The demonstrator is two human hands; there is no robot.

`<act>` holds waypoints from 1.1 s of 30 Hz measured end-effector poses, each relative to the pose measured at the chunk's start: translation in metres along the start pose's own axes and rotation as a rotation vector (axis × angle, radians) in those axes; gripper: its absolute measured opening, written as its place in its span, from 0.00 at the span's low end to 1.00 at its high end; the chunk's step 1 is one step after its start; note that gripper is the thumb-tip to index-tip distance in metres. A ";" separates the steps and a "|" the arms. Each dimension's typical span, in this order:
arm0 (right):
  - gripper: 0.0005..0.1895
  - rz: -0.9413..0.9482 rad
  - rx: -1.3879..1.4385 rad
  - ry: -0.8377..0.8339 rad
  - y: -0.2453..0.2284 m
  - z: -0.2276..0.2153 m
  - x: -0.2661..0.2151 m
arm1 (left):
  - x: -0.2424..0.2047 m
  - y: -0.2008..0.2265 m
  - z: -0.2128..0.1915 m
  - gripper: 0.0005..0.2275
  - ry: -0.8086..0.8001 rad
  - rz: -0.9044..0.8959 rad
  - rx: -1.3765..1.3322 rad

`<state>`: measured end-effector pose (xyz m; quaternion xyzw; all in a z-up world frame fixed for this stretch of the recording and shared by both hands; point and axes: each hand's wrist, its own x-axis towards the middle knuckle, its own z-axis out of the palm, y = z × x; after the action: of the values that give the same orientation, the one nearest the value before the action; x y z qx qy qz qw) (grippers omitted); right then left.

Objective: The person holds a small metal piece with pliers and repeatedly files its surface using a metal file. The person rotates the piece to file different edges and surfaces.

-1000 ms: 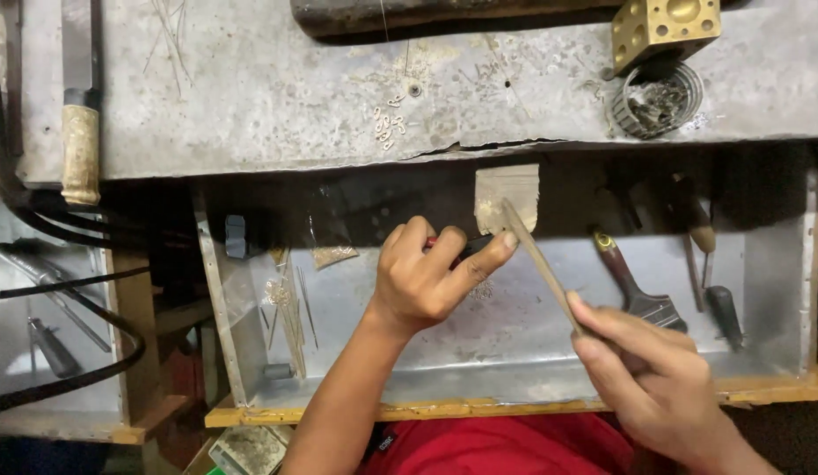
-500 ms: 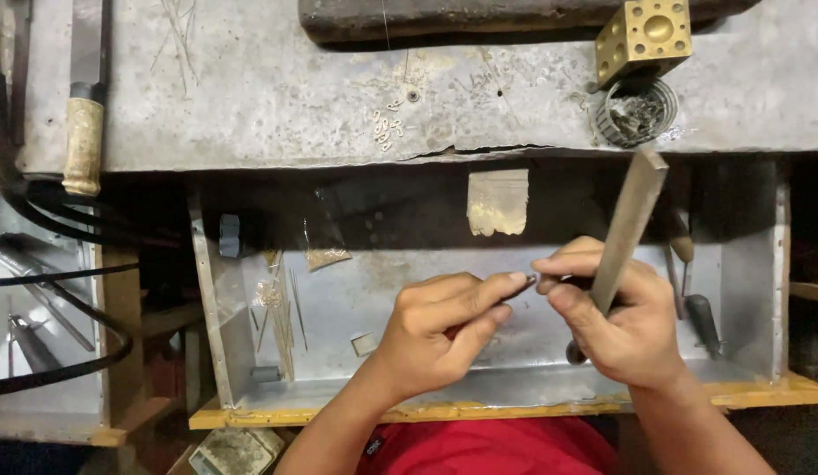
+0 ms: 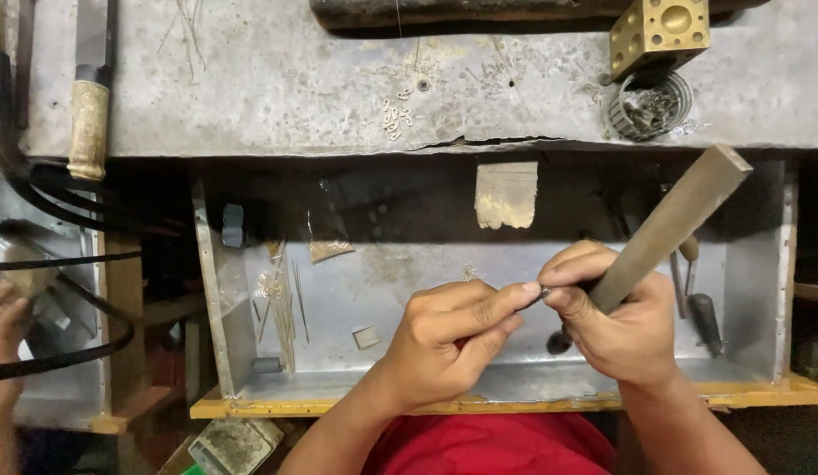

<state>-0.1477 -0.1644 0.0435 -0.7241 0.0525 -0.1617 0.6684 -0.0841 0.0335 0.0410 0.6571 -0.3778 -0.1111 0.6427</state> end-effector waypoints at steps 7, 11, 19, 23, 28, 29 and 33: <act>0.32 0.076 -0.567 -0.066 -0.038 -0.012 -0.022 | 0.018 -0.036 -0.012 0.19 0.126 0.290 0.547; 0.28 0.261 0.008 -0.083 -0.018 -0.021 -0.054 | 0.023 -0.062 -0.017 0.18 0.177 0.426 0.812; 0.22 0.391 0.393 -0.075 -0.006 -0.029 -0.075 | 0.036 -0.066 -0.029 0.15 0.170 0.558 0.999; 0.22 0.253 -0.220 -0.131 -0.016 -0.028 -0.047 | 0.039 -0.062 -0.034 0.16 0.150 0.591 1.057; 0.19 -0.163 -0.555 -0.214 -0.027 -0.011 0.006 | 0.045 -0.051 -0.035 0.15 0.145 0.619 1.068; 0.19 -0.179 -0.566 -0.236 -0.031 -0.012 0.009 | 0.048 -0.047 -0.034 0.13 0.170 0.615 1.079; 0.23 0.245 -0.171 0.029 -0.023 -0.023 -0.031 | 0.036 -0.057 -0.034 0.16 0.133 0.592 1.109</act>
<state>-0.1872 -0.1745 0.0620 -0.7643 0.1638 -0.0843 0.6180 -0.0176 0.0305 0.0050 0.7656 -0.5041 0.3250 0.2324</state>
